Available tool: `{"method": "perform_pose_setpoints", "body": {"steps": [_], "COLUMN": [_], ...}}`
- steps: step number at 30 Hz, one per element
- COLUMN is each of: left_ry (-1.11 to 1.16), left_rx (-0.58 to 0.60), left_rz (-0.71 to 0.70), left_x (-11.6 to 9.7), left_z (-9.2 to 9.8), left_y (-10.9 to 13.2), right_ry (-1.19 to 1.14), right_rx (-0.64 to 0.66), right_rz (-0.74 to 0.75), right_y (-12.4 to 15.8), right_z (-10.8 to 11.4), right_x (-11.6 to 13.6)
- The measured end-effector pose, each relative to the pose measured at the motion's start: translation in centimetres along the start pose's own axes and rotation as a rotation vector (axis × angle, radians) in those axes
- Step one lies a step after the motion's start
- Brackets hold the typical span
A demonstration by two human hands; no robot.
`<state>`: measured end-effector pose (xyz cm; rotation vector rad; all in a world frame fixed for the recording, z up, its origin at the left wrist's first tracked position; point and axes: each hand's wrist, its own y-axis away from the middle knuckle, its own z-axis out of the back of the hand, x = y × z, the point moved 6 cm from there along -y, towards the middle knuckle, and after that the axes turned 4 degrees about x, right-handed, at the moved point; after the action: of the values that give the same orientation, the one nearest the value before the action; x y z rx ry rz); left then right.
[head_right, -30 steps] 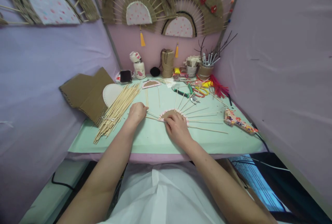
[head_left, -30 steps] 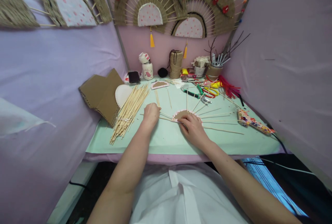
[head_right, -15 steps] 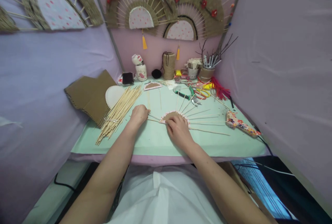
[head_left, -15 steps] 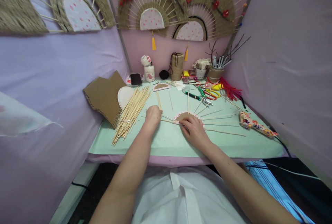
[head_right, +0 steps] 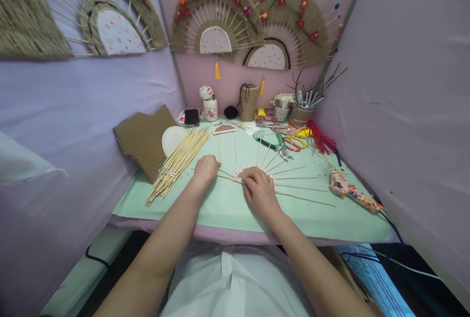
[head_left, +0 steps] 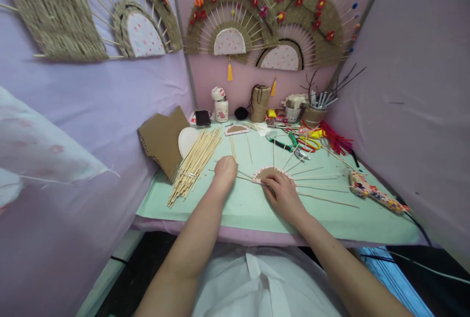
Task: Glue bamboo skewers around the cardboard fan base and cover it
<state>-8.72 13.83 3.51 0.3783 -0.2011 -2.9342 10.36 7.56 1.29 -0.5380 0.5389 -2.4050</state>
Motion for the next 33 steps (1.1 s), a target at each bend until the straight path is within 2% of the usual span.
{"method": "perform_pose_setpoints", "body": {"steps": [12, 24, 33], "left_ry": [0.011, 0.034, 0.029], "left_rx": [-0.006, -0.018, -0.032], "left_rz": [0.001, -0.148, -0.198], "left_x": [0.0, 0.9, 1.1], "left_z": [0.3, 0.3, 0.2], "left_y": [0.4, 0.7, 0.2], "right_ry": [-0.008, -0.024, -0.022], "right_rx": [0.004, 0.011, 0.015], "right_rz": [-0.002, -0.021, -0.041], "right_y": [-0.1, -0.1, -0.1], "right_z": [0.1, 0.1, 0.2], "right_x": [0.1, 0.1, 0.1]}}
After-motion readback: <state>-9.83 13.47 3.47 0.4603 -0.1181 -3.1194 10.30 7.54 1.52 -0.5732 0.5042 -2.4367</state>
